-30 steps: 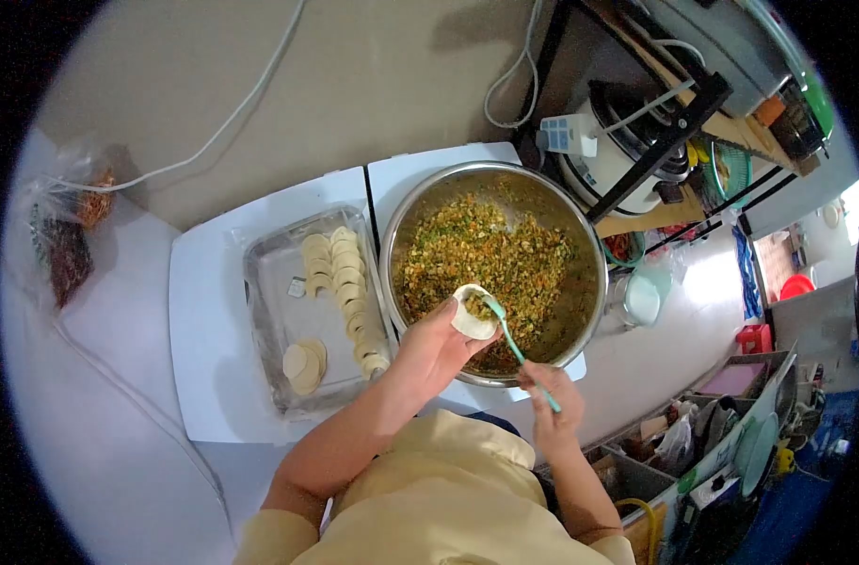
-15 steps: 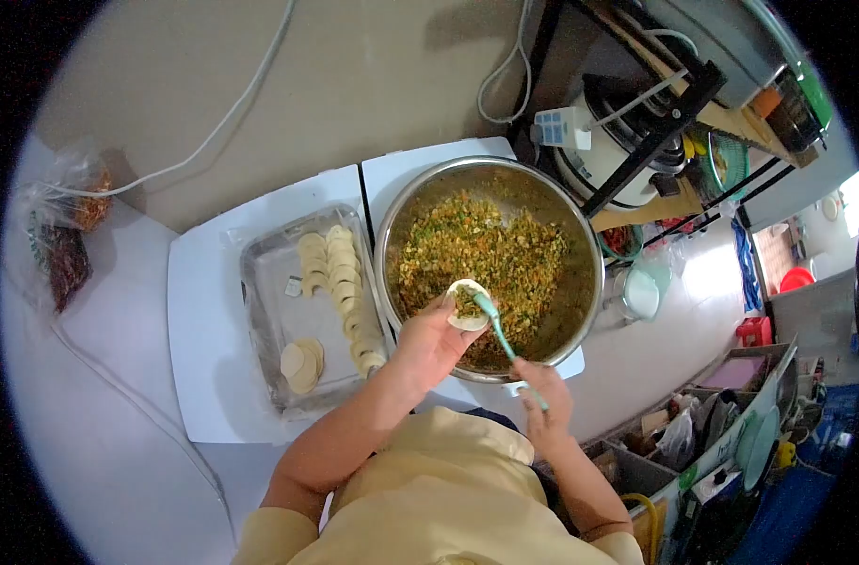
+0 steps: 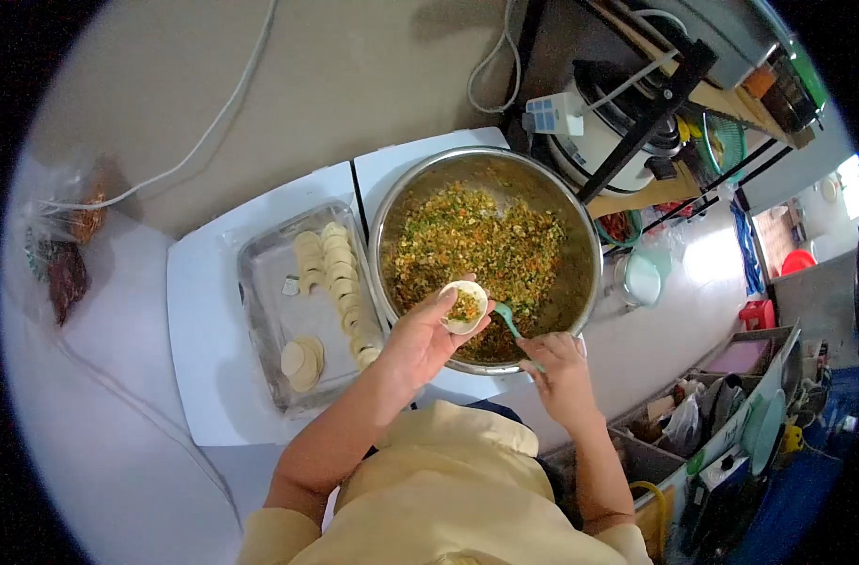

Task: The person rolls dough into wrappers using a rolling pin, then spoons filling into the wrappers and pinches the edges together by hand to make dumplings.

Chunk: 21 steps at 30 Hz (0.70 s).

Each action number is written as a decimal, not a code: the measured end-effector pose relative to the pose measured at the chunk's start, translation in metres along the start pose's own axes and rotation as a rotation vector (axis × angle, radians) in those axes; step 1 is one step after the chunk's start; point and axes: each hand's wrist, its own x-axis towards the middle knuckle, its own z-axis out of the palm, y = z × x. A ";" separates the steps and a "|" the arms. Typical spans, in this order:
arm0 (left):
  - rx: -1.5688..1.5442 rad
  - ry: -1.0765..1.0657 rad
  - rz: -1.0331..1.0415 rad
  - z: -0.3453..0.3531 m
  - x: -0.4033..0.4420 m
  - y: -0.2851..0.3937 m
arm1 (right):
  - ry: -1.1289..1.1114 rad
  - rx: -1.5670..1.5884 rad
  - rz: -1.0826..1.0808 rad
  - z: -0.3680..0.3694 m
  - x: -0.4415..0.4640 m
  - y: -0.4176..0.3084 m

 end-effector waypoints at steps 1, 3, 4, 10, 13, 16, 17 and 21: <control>0.017 0.008 0.006 0.000 0.000 0.000 | -0.029 -0.078 -0.064 0.001 0.001 -0.002; 0.029 0.014 0.008 -0.002 0.000 -0.002 | -0.078 -0.204 -0.136 -0.003 0.003 -0.009; 0.039 0.019 0.015 -0.002 0.000 -0.003 | -0.075 -0.203 -0.133 -0.006 0.004 -0.012; 0.025 -0.040 -0.042 0.014 -0.006 -0.004 | 0.117 0.107 -0.227 0.001 0.014 -0.019; 0.010 -0.135 -0.040 0.016 -0.010 -0.009 | 0.349 0.163 -0.202 0.010 0.030 -0.042; -0.014 -0.093 -0.084 0.025 -0.018 -0.010 | 0.329 0.127 -0.190 0.014 0.041 -0.055; -0.024 -0.091 -0.093 0.017 -0.015 -0.014 | 0.320 0.123 -0.190 0.020 0.042 -0.053; 0.020 -0.044 -0.048 0.028 -0.022 -0.016 | 0.318 0.167 -0.142 0.021 0.046 -0.058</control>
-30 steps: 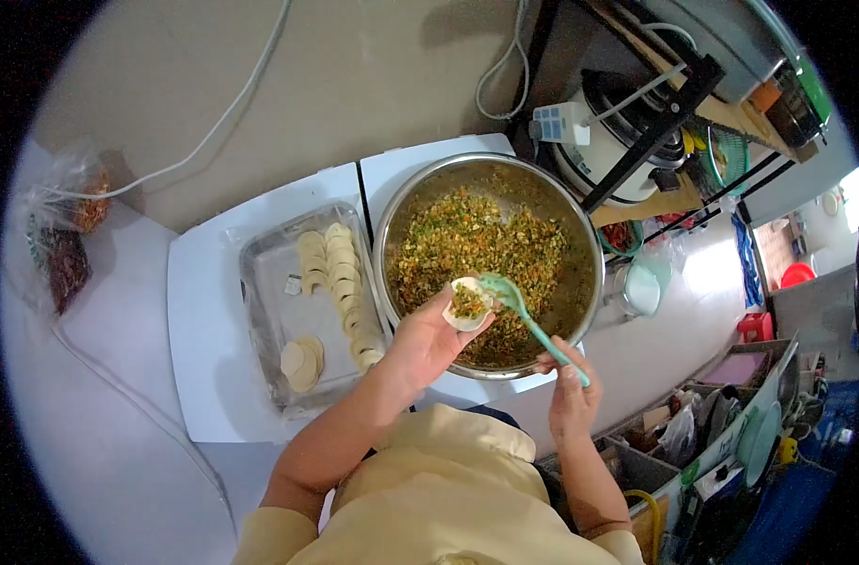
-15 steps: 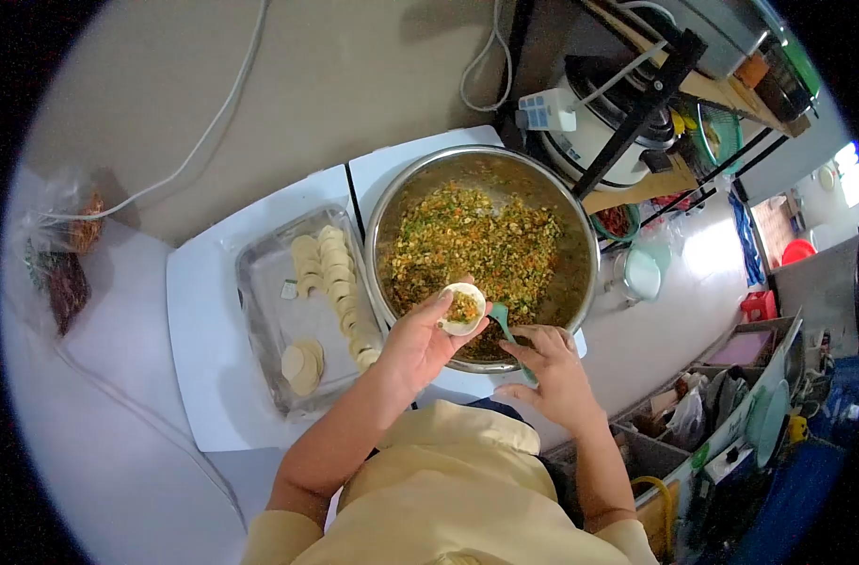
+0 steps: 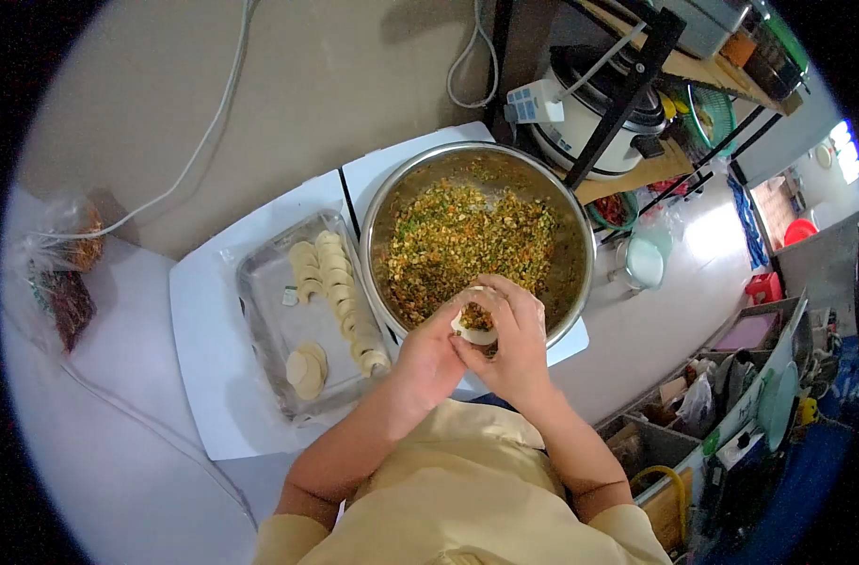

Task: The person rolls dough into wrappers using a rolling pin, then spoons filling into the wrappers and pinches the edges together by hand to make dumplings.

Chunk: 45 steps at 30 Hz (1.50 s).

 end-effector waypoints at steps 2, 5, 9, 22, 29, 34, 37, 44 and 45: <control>-0.012 0.015 0.033 -0.005 0.003 -0.003 | 0.014 -0.049 -0.003 0.001 0.001 0.000; -0.025 -0.068 0.007 -0.011 0.002 -0.002 | 0.037 -0.021 0.032 -0.001 0.000 0.002; -0.034 -0.010 0.013 -0.010 0.006 -0.004 | 0.042 0.014 0.048 -0.003 0.002 0.003; 0.000 -0.026 -0.006 -0.015 0.007 -0.006 | 0.028 -0.034 0.019 -0.003 -0.001 0.004; -0.004 -0.013 0.004 -0.003 0.001 -0.005 | 0.033 -0.039 0.037 -0.004 -0.003 0.003; -0.016 -0.042 0.011 -0.013 0.006 -0.006 | 0.098 0.155 0.030 -0.007 -0.007 0.012; -0.033 -0.126 -0.002 -0.005 0.006 0.001 | 0.093 0.248 -0.081 -0.019 -0.013 0.029; -0.029 -0.121 -0.059 0.008 -0.003 0.008 | 0.058 0.210 -0.170 -0.029 -0.008 0.021; -0.030 -0.120 -0.061 0.008 -0.004 0.007 | 0.057 0.209 -0.168 -0.027 -0.009 0.022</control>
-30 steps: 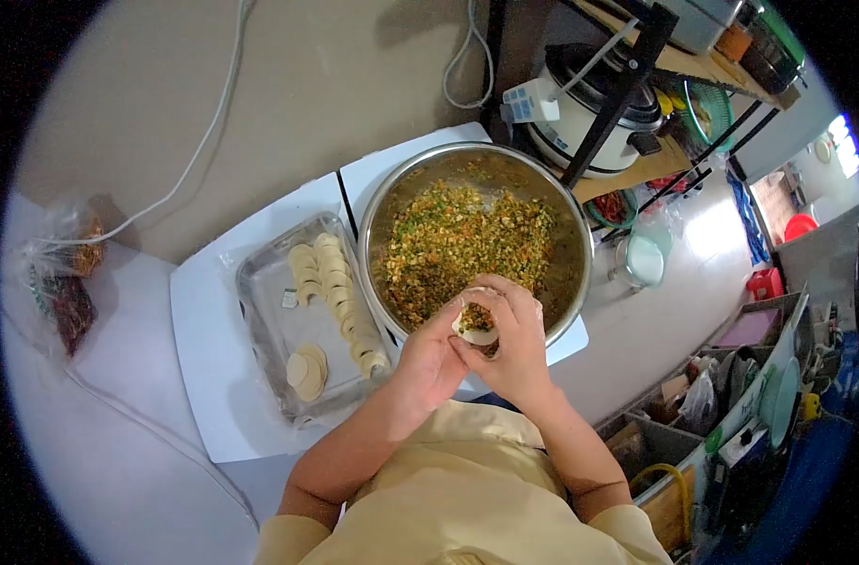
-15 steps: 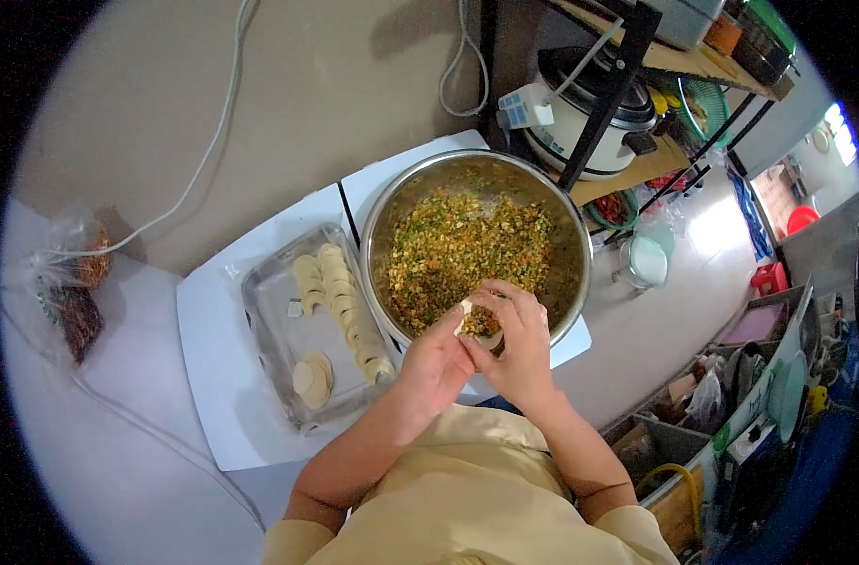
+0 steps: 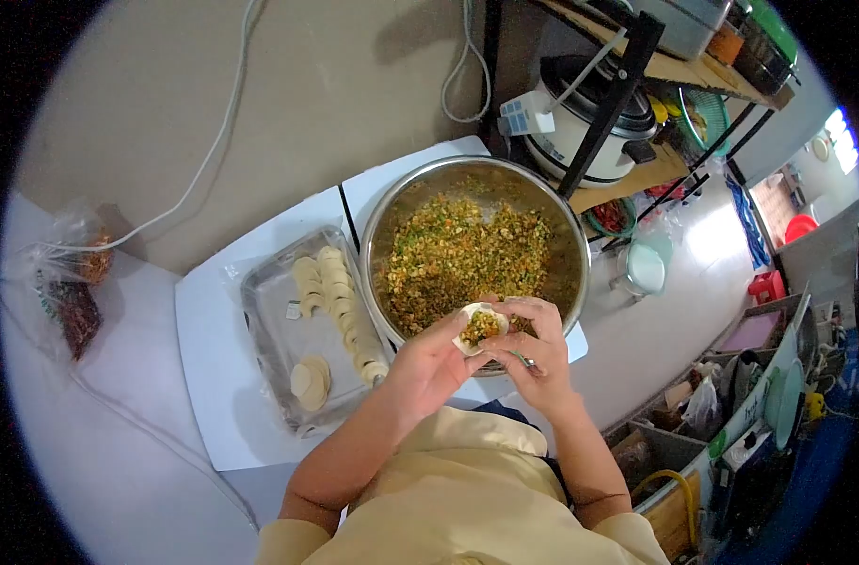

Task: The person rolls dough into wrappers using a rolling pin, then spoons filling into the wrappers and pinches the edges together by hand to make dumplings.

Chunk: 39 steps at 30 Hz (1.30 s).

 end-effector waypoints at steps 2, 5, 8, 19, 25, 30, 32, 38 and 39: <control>0.270 -0.080 0.045 -0.001 -0.003 -0.002 | 0.034 0.039 0.034 0.003 -0.001 0.001; 0.729 -0.040 0.114 0.003 -0.013 -0.001 | 0.050 0.127 0.093 0.006 -0.002 0.000; 0.816 -0.003 0.185 0.006 -0.014 -0.002 | 0.049 0.160 0.100 0.007 0.000 -0.003; 0.967 -0.019 0.091 0.016 -0.019 0.014 | -0.108 0.122 0.023 0.002 0.008 -0.007; 0.811 -0.037 0.147 0.016 -0.018 0.011 | 0.117 0.234 0.147 0.005 -0.008 -0.003; 0.805 -0.046 0.124 0.016 -0.014 0.008 | 0.114 0.207 0.135 0.006 -0.007 -0.003; 0.781 -0.041 0.138 0.020 -0.014 0.006 | 0.133 0.155 0.127 0.007 -0.006 -0.001; 1.089 0.096 0.245 0.013 -0.012 0.002 | 0.162 0.225 0.203 0.012 -0.002 0.000; 1.091 0.097 0.244 0.014 -0.012 0.002 | 0.165 0.226 0.203 0.014 -0.001 0.000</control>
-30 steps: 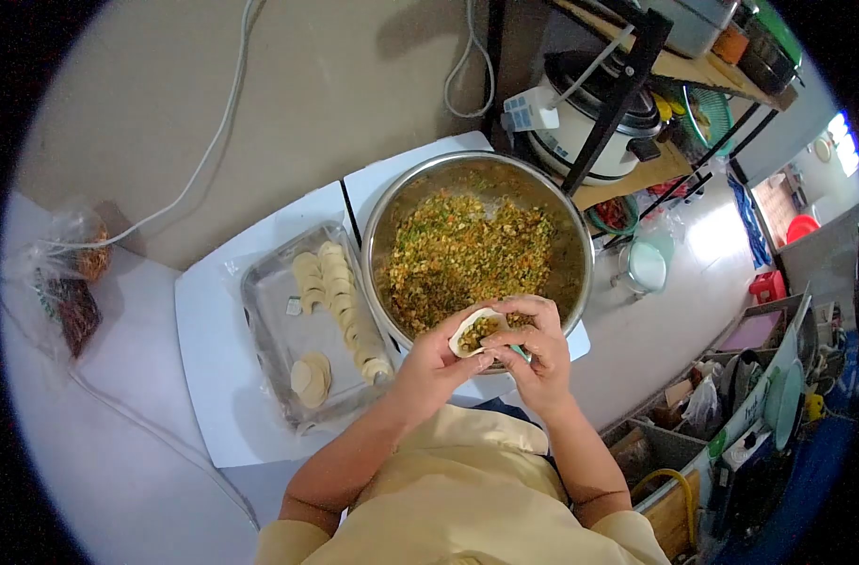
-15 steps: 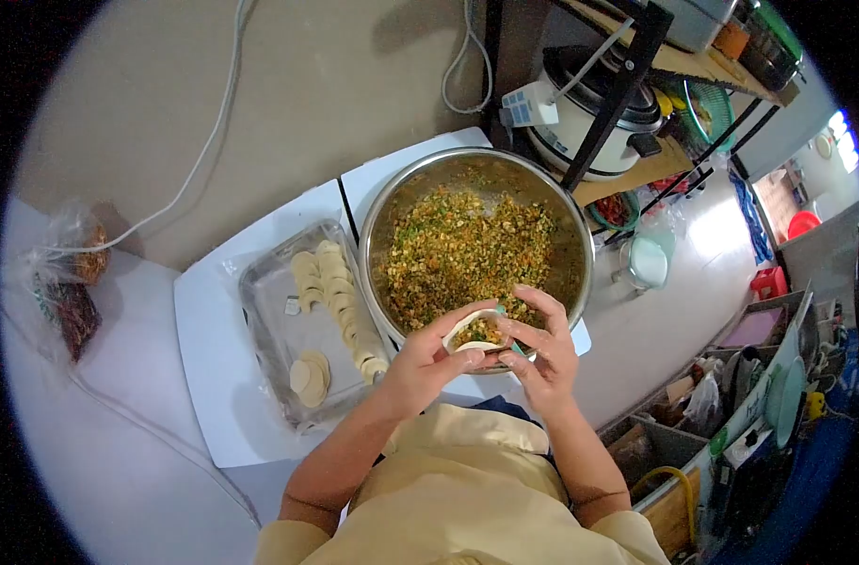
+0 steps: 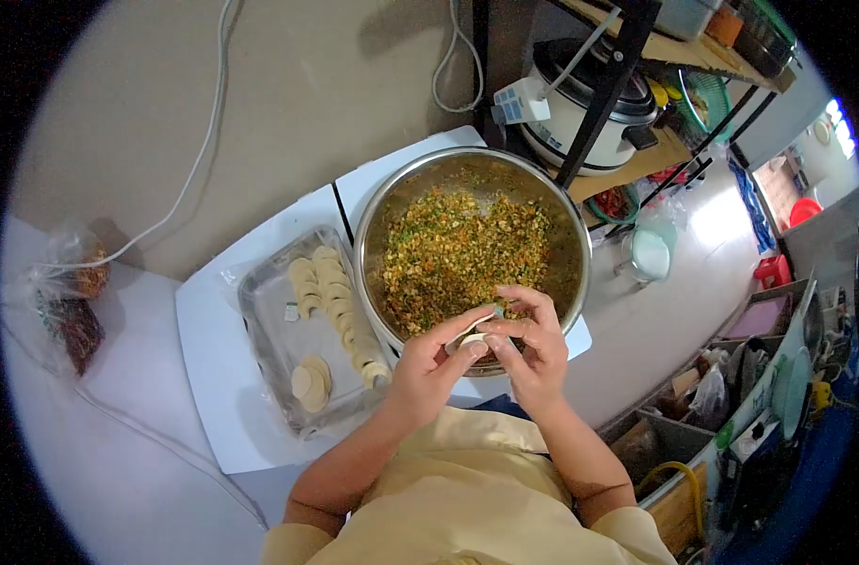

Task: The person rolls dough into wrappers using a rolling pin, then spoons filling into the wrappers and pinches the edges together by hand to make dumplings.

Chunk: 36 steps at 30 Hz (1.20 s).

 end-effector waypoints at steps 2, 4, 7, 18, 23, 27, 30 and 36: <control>0.001 0.077 0.055 0.003 0.000 0.001 | 0.058 0.061 0.028 0.005 0.001 0.000; -0.007 0.094 0.070 0.005 0.001 0.001 | 0.085 0.064 0.030 0.009 0.004 0.000; -0.094 0.132 0.037 0.006 0.001 0.001 | 0.125 0.119 0.045 0.013 0.006 0.000; -0.323 0.133 0.068 0.002 0.003 0.014 | 0.162 0.278 0.077 0.004 0.004 0.002; -0.362 0.077 0.074 0.003 0.006 0.011 | 0.109 0.276 0.018 0.005 0.005 0.002; -0.285 0.079 0.089 0.001 0.007 0.005 | 0.061 0.161 -0.028 0.000 0.008 0.002; -0.185 0.085 0.089 0.001 0.006 0.009 | 0.054 0.041 -0.049 -0.001 0.013 -0.003; -0.226 0.126 0.133 0.000 0.006 0.008 | 0.208 0.396 0.242 0.010 0.014 -0.009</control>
